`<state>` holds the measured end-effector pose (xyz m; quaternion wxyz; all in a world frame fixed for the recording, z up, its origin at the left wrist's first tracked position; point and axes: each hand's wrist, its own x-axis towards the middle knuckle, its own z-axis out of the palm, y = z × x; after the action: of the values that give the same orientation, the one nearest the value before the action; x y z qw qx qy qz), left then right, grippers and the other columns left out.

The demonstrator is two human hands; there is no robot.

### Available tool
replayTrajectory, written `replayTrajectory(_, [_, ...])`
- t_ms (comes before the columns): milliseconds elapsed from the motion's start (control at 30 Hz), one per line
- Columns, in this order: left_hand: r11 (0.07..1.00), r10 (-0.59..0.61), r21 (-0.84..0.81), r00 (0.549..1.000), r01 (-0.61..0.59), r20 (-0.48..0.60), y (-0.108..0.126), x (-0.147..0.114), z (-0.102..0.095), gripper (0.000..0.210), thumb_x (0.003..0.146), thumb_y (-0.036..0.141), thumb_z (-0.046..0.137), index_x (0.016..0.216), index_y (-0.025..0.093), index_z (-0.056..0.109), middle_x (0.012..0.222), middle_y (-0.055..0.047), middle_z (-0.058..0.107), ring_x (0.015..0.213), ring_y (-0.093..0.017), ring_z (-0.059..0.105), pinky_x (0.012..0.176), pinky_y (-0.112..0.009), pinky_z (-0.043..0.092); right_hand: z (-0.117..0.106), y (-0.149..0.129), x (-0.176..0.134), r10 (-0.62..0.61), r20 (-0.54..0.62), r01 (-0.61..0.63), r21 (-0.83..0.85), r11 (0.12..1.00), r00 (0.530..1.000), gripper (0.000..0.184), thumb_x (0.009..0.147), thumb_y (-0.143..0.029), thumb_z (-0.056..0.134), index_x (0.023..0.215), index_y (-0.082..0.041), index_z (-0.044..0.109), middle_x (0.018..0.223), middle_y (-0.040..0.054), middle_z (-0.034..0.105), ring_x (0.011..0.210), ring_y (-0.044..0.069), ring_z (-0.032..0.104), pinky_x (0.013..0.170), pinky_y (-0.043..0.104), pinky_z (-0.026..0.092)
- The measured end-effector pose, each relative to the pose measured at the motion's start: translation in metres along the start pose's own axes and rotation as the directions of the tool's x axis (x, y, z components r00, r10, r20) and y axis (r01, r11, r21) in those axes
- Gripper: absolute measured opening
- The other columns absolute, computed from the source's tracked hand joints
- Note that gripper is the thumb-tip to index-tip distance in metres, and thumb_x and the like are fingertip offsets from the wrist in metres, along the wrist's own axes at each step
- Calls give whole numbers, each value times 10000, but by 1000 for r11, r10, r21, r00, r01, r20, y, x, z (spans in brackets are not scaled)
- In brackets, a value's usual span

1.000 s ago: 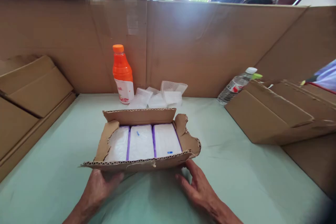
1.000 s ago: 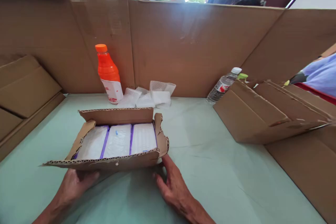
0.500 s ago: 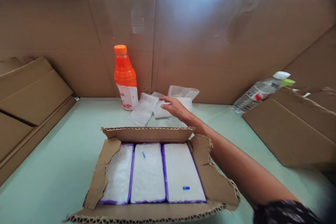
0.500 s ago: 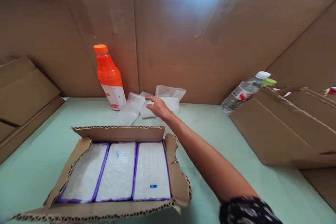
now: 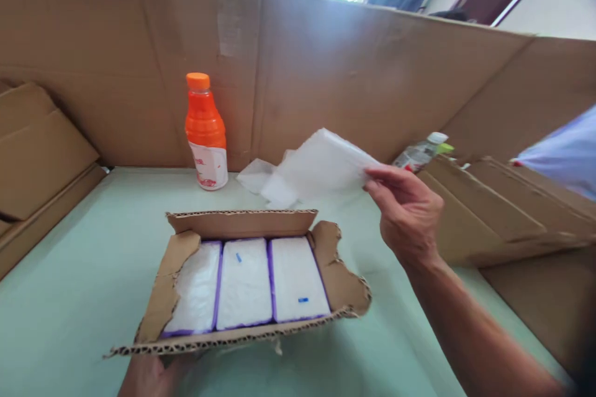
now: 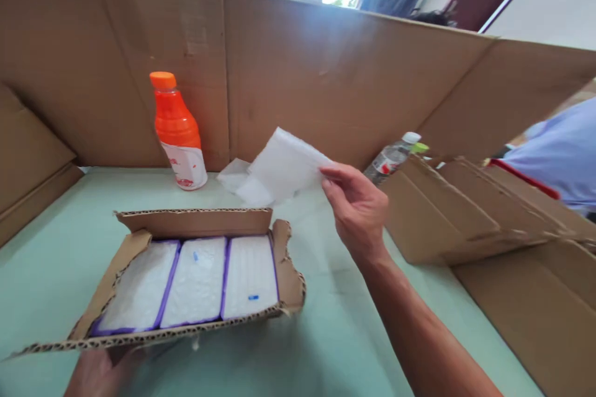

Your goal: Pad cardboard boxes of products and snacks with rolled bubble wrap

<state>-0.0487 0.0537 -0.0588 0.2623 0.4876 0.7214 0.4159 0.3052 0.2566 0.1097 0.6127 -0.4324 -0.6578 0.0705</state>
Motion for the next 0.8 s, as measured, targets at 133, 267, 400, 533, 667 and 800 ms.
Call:
replayTrajectory(133, [999, -27, 42, 1000, 27, -7, 7, -5, -3, 399, 760, 633, 628, 771, 240, 702, 831, -89, 743, 938, -402, 689, 927, -562, 555, -70, -9, -62, -169, -38, 155, -247, 956, 985, 176, 881, -186, 686, 1020, -271, 754, 1102, 51, 764, 1051, 237, 724, 976, 452, 580])
replayTrajectory(267, [998, -63, 3, 998, 63, 1, 14, -5, -5, 390, 742, 594, 654, 874, 228, 680, 814, -69, 740, 870, -358, 706, 779, -454, 590, -100, -3, -137, -187, 358, 307, -317, 898, 915, 250, 890, -105, 588, 1010, -254, 748, 1118, 87, 771, 1039, 250, 739, 877, 438, 615])
replayTrajectory(400, [991, -75, 113, 997, 76, -9, 17, -5, -10, 374, 754, 585, 640, 863, 227, 653, 783, -68, 734, 849, -361, 697, 742, -455, 561, -108, -12, -195, -89, 685, 256, -146, 956, 723, 323, 879, -75, 494, 1036, -229, 731, 1178, 93, 759, 1024, 229, 741, 817, 408, 616])
replayTrajectory(533, [991, -73, 108, 997, 75, -22, 23, -6, -11, 357, 750, 566, 651, 856, 226, 630, 756, -49, 723, 814, -331, 697, 724, -426, 553, -106, -25, -194, 138, 487, -34, -216, 976, 862, 259, 927, -146, 508, 1011, -245, 732, 1079, 78, 778, 979, 228, 742, 846, 408, 606])
replayTrajectory(667, [995, -47, -82, 999, 49, 25, 28, -4, -8, 400, 693, 540, 712, 886, 202, 615, 814, -57, 728, 825, -300, 704, 723, -384, 576, -75, -34, -165, 320, 464, -283, -150, 947, 826, 276, 923, -213, 543, 1147, -239, 702, 1066, 63, 765, 869, 193, 730, 746, 323, 611])
replayTrajectory(800, [992, -47, -110, 996, 54, 70, 34, 7, -4, 498, 636, 561, 755, 927, 185, 607, 831, -73, 718, 837, -310, 700, 721, -392, 577, -37, -39, -152, 331, 596, -363, -70, 929, 731, 292, 875, -225, 526, 1116, -219, 690, 992, 62, 749, 765, 179, 683, 595, 275, 563])
